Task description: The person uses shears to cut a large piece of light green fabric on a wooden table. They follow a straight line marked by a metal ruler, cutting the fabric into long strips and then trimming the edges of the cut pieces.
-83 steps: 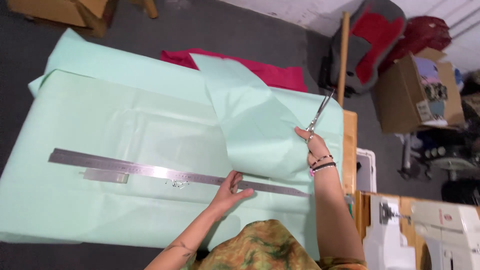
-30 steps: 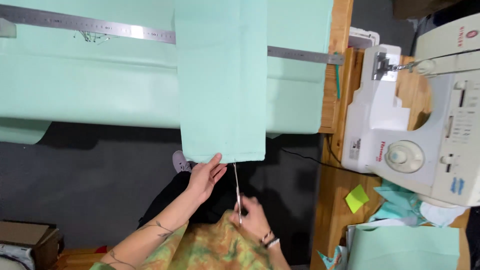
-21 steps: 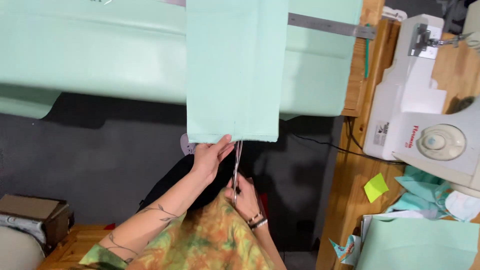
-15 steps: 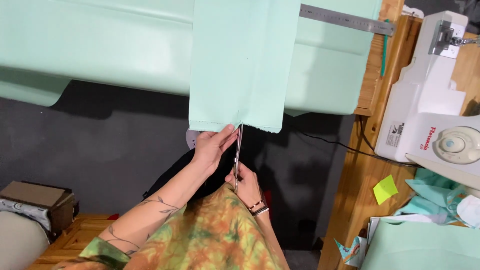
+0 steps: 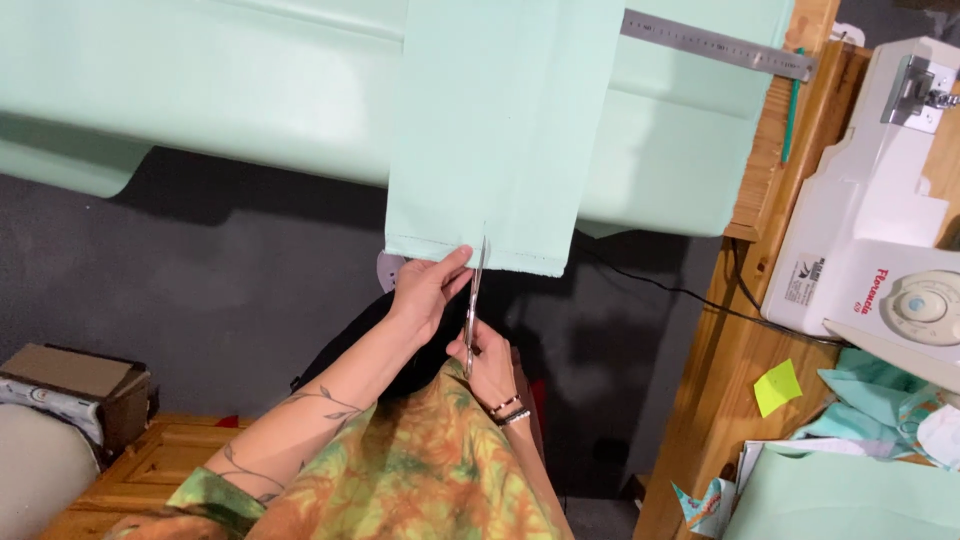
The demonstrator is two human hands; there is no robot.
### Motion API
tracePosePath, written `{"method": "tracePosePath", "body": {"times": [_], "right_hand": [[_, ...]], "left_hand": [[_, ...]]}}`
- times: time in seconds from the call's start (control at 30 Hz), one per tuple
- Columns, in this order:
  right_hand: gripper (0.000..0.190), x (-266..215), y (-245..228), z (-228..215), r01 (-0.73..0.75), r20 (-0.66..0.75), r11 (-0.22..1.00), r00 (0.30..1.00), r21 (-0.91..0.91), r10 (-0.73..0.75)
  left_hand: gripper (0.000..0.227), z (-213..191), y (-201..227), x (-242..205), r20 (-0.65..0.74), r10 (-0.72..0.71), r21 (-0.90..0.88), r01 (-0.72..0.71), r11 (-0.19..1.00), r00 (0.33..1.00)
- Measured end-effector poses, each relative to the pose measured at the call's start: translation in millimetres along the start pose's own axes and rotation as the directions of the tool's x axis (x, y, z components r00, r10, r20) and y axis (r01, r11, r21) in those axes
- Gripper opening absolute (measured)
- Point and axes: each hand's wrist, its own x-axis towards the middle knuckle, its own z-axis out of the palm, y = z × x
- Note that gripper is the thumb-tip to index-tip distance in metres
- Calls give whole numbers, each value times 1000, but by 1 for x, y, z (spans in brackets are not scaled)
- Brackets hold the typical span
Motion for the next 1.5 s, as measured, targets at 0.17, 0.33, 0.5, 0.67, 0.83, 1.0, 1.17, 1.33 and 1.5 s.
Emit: {"method": "tracePosePath", "body": {"times": [0.17,0.33,0.5,0.67,0.83,1.0,1.17,1.33,1.5], "right_hand": [[51,15,9,9,47,-25,998,999,32,-46],[58,17,9,10,73,-30,993,997,95,-71],[53,19,8,8,103,-49,991,994,85,-99],[50,17,7,6,107,-66,992,993,71,-102],[44,17,14,9,89,-85,994,993,56,-85],[43,14,0,5,78,-109,996,991,40,-74],[40,15,7,9,66,-114,996,992,59,-59],[41,14,-2,12,59,-139,997,989,43,-52],[40,11,-3,17,30,-156,997,988,64,-20]], "left_hand": [[42,-1,1,2,7,-40,25,40,999,999],[44,9,13,-16,-22,-38,55,39,998,999],[37,2,-1,-4,-37,43,93,-40,995,998],[36,10,11,-14,-17,25,72,-23,997,1000],[35,17,21,-24,10,22,74,-23,997,1000],[35,8,11,-14,13,23,96,-24,995,1000],[36,4,6,-8,13,22,105,-23,994,1000],[41,-11,-6,10,6,-1,111,0,994,1000],[40,-9,-7,7,0,4,129,-4,992,1000]]}}
